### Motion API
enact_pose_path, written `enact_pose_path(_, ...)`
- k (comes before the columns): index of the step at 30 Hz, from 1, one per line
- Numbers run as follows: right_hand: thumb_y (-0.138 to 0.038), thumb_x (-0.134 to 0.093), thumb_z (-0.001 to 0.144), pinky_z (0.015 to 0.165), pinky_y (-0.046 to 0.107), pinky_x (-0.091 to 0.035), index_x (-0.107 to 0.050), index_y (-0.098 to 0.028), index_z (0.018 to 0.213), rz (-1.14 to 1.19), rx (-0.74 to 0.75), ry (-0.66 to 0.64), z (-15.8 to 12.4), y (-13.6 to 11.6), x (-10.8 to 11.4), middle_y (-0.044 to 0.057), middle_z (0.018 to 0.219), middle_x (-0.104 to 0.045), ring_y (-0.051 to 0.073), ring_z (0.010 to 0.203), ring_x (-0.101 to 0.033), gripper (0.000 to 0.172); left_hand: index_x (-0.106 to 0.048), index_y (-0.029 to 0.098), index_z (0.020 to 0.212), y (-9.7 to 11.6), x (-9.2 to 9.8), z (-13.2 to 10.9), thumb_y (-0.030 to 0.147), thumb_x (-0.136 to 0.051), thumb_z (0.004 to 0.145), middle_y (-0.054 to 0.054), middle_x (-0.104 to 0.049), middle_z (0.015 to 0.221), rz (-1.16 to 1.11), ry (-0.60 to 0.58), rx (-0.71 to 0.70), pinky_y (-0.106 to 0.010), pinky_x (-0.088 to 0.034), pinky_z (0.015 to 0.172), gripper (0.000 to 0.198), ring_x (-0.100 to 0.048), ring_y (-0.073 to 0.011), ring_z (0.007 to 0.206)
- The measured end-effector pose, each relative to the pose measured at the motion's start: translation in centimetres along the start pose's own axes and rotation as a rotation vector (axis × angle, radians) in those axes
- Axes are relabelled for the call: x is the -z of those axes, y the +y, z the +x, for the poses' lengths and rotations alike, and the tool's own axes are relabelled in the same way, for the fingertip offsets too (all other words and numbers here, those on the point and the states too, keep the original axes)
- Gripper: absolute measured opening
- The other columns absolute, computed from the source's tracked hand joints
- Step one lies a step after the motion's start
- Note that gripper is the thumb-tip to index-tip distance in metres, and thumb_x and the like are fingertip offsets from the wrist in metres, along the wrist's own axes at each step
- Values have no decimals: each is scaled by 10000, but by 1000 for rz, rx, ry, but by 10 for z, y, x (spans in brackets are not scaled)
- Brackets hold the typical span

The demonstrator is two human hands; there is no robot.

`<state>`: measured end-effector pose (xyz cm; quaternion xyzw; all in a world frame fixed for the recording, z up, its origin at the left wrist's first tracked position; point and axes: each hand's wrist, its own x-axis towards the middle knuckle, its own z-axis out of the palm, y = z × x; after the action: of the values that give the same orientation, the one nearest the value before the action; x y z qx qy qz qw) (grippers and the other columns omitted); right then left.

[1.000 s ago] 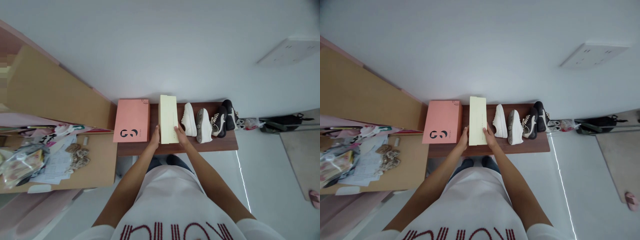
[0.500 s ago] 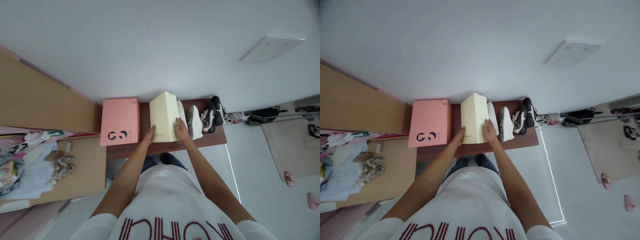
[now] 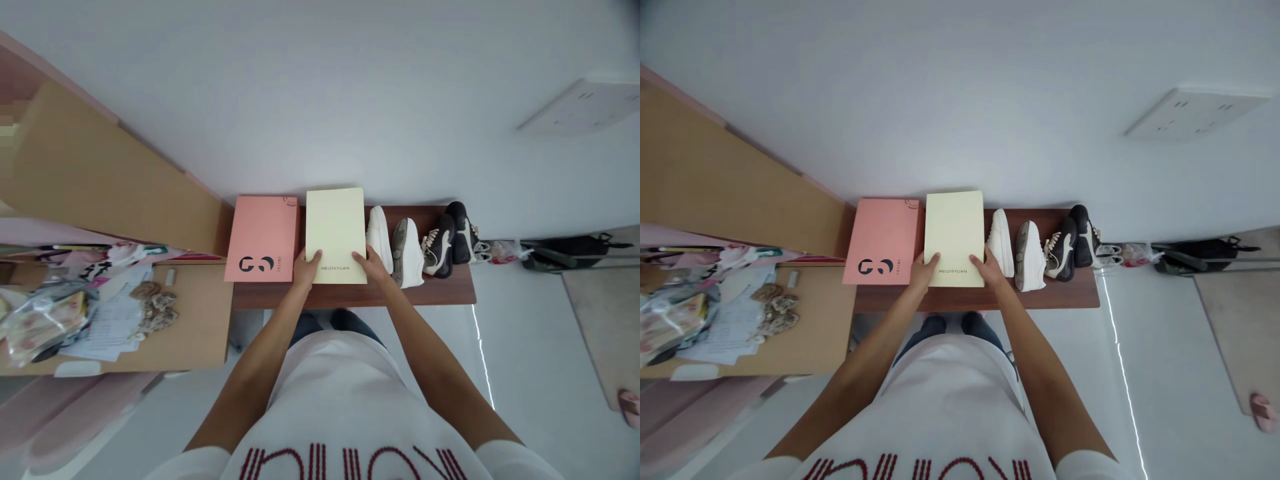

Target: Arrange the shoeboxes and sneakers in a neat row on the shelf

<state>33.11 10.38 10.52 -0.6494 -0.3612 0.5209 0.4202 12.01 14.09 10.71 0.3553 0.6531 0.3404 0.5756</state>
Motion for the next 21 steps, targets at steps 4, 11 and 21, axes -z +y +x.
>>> enact_pose_path(4,-540,-700,792,1039,500,-508,-545,-204,1340,113,-26,-35,4,14,-8,106,1337,-652,288,1191,-626,660,-672,237,1196,0,3,2,439,-738,820,-106,-704,1248,32,6,-29,-476,-440,1096,431,-613,-327,1235)
enact_pose_path(11,-533,-731,767,1046,554,-502,-552,-204,1292,185,-110,-71,16,25,-12,141,1341,-646,315,1184,-637,645,-644,237,1244,-12,1,10,435,-735,817,-115,-690,1275,60,32,2,-472,-428,1098,479,-613,-312,1243)
enact_pose_path(21,-527,-764,738,1040,557,-500,-551,-194,1267,224,-148,-78,31,38,-14,163,1354,-635,314,1183,-641,660,-638,229,1253,-18,-1,23,427,-719,832,-121,-692,1269,106,36,63,-463,-437,1083,472,-621,-306,1229)
